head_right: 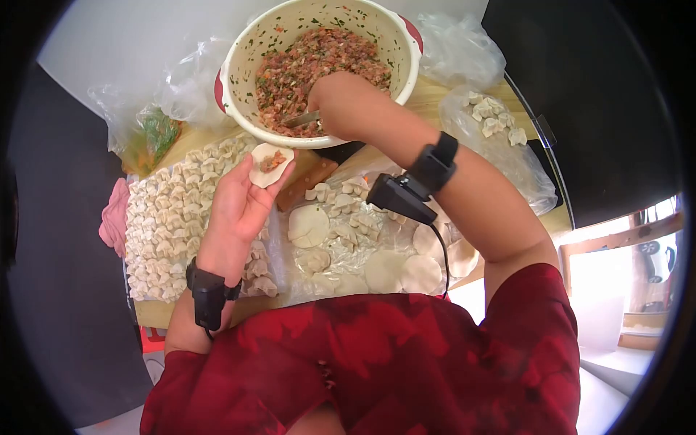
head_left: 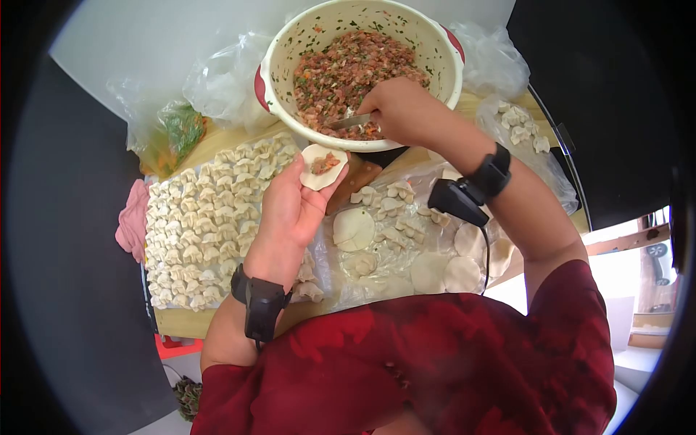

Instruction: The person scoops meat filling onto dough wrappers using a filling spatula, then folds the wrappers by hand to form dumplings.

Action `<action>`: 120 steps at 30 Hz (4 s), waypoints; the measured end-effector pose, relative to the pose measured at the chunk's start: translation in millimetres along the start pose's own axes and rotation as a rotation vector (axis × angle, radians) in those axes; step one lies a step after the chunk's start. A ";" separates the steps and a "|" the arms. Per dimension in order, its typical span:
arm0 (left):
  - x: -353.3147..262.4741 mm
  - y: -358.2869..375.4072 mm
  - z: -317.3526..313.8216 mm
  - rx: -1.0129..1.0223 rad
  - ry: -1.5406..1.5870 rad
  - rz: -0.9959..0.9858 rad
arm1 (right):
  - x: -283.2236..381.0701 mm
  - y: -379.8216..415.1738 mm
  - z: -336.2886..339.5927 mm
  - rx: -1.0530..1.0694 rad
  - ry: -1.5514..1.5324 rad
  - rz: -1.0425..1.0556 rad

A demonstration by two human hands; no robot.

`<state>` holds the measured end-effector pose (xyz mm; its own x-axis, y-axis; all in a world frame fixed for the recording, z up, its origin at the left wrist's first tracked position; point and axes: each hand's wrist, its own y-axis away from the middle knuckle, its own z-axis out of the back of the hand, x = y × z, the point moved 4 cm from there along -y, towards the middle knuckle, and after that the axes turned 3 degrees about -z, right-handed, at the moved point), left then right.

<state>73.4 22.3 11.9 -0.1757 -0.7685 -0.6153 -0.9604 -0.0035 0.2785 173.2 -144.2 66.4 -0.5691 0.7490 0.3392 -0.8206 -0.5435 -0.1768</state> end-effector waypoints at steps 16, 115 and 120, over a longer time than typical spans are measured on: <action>-3.7 3.4 -6.6 0.029 -0.015 -0.021 | 14.4 48.4 25.3 -0.074 -0.436 -0.018; -1.4 2.4 1.0 -0.038 -0.040 0.008 | 16.7 57.4 27.6 -0.234 -0.314 0.007; -3.4 3.1 -3.7 -0.016 -0.054 0.001 | 36.4 78.2 24.1 -0.284 -0.357 0.063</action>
<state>71.8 22.5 17.5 -0.1879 -0.7331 -0.6537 -0.9568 -0.0136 0.2904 89.6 -168.6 87.2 -0.6056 0.5136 0.6078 -0.7951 -0.4211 -0.4364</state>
